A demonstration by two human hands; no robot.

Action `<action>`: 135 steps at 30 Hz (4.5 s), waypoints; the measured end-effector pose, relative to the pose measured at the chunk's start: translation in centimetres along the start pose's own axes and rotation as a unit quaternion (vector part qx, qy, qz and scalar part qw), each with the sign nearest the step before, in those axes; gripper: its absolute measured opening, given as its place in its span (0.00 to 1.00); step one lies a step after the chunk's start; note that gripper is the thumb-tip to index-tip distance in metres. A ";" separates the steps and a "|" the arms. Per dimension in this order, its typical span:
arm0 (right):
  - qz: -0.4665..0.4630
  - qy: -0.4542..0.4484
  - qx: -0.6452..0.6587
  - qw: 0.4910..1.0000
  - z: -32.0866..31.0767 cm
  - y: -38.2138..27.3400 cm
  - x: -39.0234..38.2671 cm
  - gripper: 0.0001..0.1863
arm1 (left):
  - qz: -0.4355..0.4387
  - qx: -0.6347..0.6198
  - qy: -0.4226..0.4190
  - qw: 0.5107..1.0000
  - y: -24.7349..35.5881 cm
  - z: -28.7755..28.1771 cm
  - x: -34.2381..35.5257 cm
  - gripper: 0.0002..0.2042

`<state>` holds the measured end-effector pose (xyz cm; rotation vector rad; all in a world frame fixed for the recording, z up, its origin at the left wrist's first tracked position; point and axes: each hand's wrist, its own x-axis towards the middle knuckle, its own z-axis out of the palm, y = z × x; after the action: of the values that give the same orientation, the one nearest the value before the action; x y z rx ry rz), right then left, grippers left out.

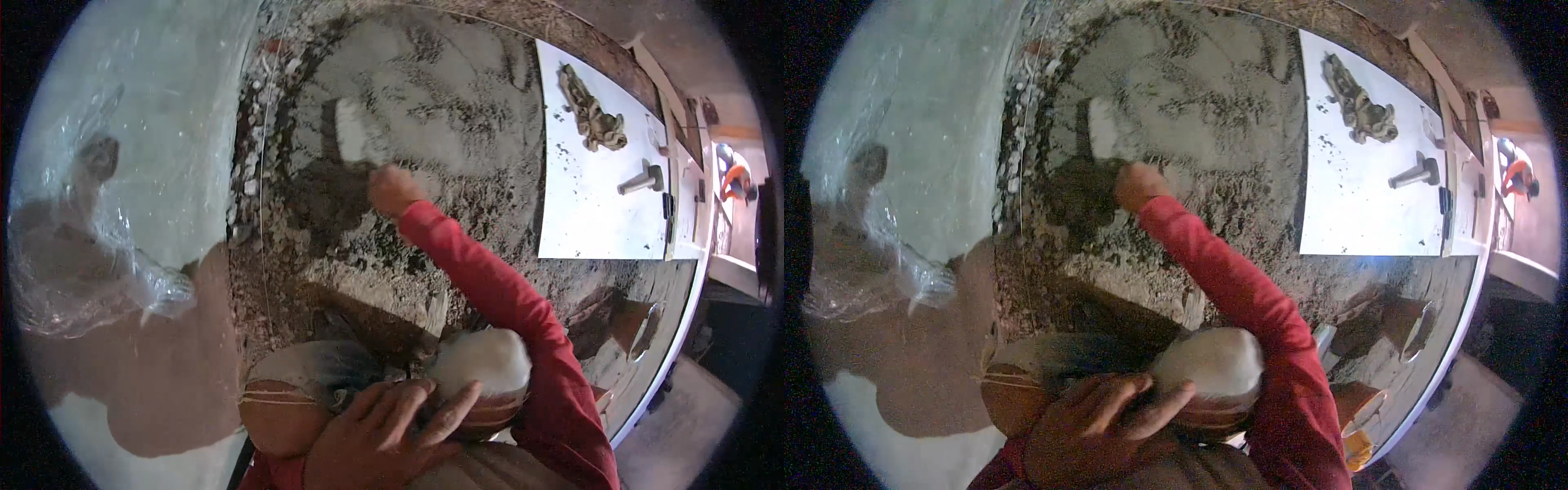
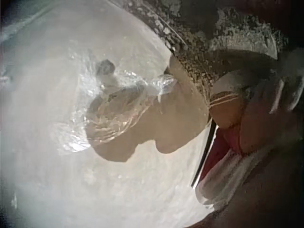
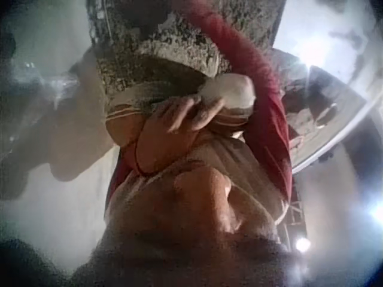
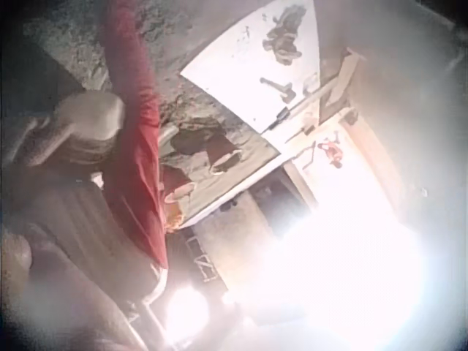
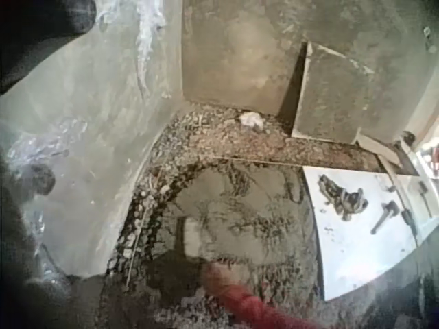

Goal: The person wipes a large tile with a cloth, spreads a thick layer of mortar onto the floor using a trowel, and levels the mixture using a long wooden board while checking the alignment with a spirit level.

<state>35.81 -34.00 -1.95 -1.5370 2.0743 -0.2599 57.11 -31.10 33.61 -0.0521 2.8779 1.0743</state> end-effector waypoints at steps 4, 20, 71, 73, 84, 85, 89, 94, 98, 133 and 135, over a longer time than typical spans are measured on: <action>0.063 -0.005 0.063 0.996 0.3 -0.5 -3.6 0.15 | -0.033 -0.033 0.016 0.999 0.5 0.4 -0.2 0.24; 0.023 0.142 -0.095 0.985 1.7 5.6 -5.4 0.14 | -0.067 -0.019 0.039 0.997 -0.1 2.0 -2.2 0.26; 0.539 0.631 0.125 0.544 -14.1 58.6 -53.5 0.10 | 0.201 0.053 -0.017 0.978 12.0 44.2 49.9 0.26; 0.546 0.666 0.110 0.496 -14.9 64.3 -56.9 0.11 | 0.182 0.152 -0.041 0.971 14.0 48.6 57.1 0.30; 0.698 0.335 -0.145 0.616 -21.0 83.2 -68.2 0.39 | 0.145 0.211 -0.014 0.966 17.2 51.8 64.6 0.30; 0.656 0.387 -0.093 0.641 -21.3 83.6 -68.1 0.37 | 0.146 0.208 -0.019 0.967 17.4 51.4 64.8 0.30; 0.706 0.354 -0.093 0.606 -21.8 84.2 -66.8 0.28 | 0.134 0.211 -0.026 0.968 17.5 51.0 65.1 0.30; 0.678 0.459 -0.147 0.555 -20.5 83.8 -64.4 0.26 | 0.132 0.233 -0.040 0.963 17.0 52.2 65.2 0.31; 0.591 0.521 -0.137 0.600 -19.3 81.9 -61.4 0.28 | 0.158 0.223 0.007 0.962 17.2 52.4 65.0 0.30; 0.802 0.528 0.090 0.266 -19.3 79.5 -68.0 0.39 | 0.241 0.228 0.029 0.943 21.1 56.9 69.5 0.28; 0.764 0.532 0.141 0.336 -17.4 82.5 -71.1 0.41 | 0.243 0.228 0.021 0.943 21.2 56.4 69.8 0.29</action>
<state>-26.96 56.60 -3.34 1.7097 2.9035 -0.8370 -10.67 21.31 -0.38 0.6969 3.1776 0.4089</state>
